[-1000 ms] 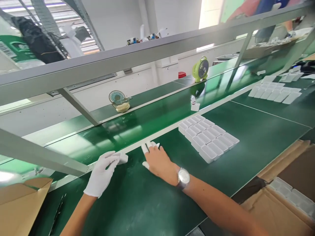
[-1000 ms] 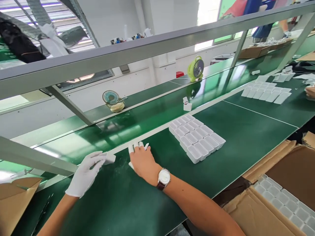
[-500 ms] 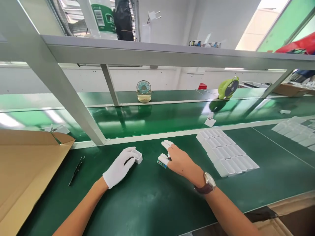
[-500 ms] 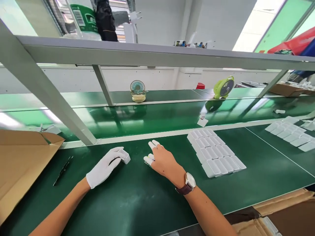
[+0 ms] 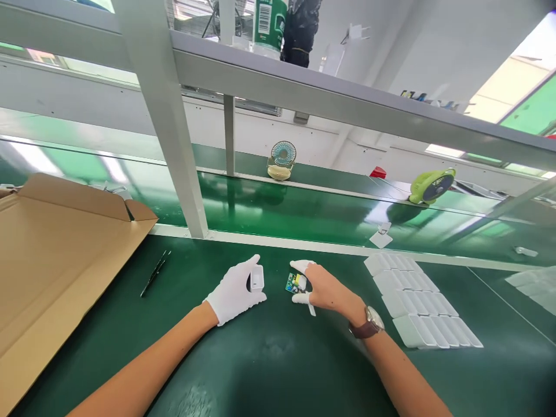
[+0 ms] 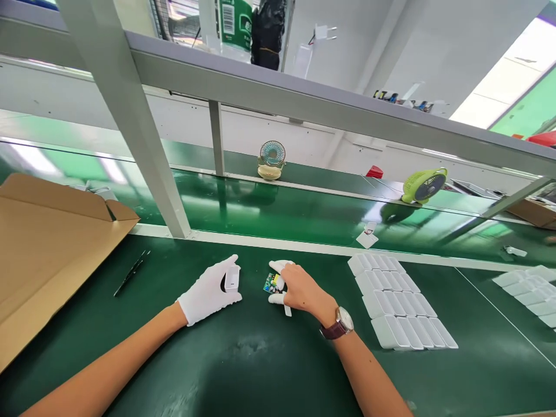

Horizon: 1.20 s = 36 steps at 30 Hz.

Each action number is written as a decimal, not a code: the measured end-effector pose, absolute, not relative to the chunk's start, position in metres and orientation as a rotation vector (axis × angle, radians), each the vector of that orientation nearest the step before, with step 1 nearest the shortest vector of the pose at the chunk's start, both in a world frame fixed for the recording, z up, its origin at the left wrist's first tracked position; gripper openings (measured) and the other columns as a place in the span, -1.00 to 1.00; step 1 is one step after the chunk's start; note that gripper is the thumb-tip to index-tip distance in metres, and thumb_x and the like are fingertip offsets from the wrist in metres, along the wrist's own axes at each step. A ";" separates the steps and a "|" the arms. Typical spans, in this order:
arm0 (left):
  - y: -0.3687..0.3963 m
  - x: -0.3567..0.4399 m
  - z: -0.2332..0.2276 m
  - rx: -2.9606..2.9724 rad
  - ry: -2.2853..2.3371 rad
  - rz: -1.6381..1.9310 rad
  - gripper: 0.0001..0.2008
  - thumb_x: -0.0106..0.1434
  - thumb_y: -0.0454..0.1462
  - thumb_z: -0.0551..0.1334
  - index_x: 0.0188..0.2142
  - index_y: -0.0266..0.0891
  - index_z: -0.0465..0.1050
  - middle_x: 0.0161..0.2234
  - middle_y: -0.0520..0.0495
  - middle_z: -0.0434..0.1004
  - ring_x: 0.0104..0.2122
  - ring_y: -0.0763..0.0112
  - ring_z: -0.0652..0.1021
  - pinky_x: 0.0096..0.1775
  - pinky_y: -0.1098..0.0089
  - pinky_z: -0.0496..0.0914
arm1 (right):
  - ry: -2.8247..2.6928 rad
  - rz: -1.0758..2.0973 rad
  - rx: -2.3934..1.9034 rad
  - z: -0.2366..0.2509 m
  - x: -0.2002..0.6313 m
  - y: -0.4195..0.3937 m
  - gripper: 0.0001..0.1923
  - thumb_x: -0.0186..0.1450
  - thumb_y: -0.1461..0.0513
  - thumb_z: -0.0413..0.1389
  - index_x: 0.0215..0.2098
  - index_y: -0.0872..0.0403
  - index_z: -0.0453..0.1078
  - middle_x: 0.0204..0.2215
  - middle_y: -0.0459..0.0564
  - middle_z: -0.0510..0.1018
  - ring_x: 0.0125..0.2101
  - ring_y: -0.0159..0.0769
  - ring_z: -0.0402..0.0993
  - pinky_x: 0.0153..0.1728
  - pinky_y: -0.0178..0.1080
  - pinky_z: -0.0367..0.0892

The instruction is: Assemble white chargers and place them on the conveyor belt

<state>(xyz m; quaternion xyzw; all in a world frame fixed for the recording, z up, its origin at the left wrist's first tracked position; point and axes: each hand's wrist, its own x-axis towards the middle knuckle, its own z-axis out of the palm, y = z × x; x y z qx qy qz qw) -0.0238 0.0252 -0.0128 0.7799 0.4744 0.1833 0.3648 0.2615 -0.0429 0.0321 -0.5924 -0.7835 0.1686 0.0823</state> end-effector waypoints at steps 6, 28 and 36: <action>0.018 -0.025 -0.006 1.938 1.239 0.502 -0.03 0.09 -0.13 0.42 0.43 0.07 0.04 0.18 -0.10 0.45 0.17 0.01 0.43 0.16 0.09 0.34 | -2.350 0.455 -1.949 0.023 0.259 -0.051 -0.29 0.30 0.16 0.18 0.38 0.13 0.19 -0.02 0.19 0.55 -0.06 0.01 0.46 -0.04 -0.07 0.36; 0.006 -0.021 -0.031 2.249 1.100 0.682 -0.18 0.14 -0.21 0.41 0.35 -0.06 0.15 0.19 -0.24 0.36 0.15 -0.04 0.43 0.10 0.03 0.39 | -1.741 0.732 -1.374 0.025 0.224 -0.077 -0.46 0.35 0.21 0.18 0.28 -0.09 0.24 0.16 0.10 0.41 0.08 -0.13 0.51 -0.08 -0.15 0.62; 0.014 -0.017 -0.021 2.484 0.920 0.820 -0.18 0.22 -0.27 0.32 0.40 -0.04 0.03 -0.04 -0.18 0.44 -0.08 0.14 0.48 -0.09 0.15 0.42 | -2.055 0.345 -1.211 0.020 0.215 -0.079 -0.34 0.36 0.34 0.11 0.36 -0.19 0.13 0.21 0.11 0.37 0.02 -0.09 0.53 0.00 -0.02 0.57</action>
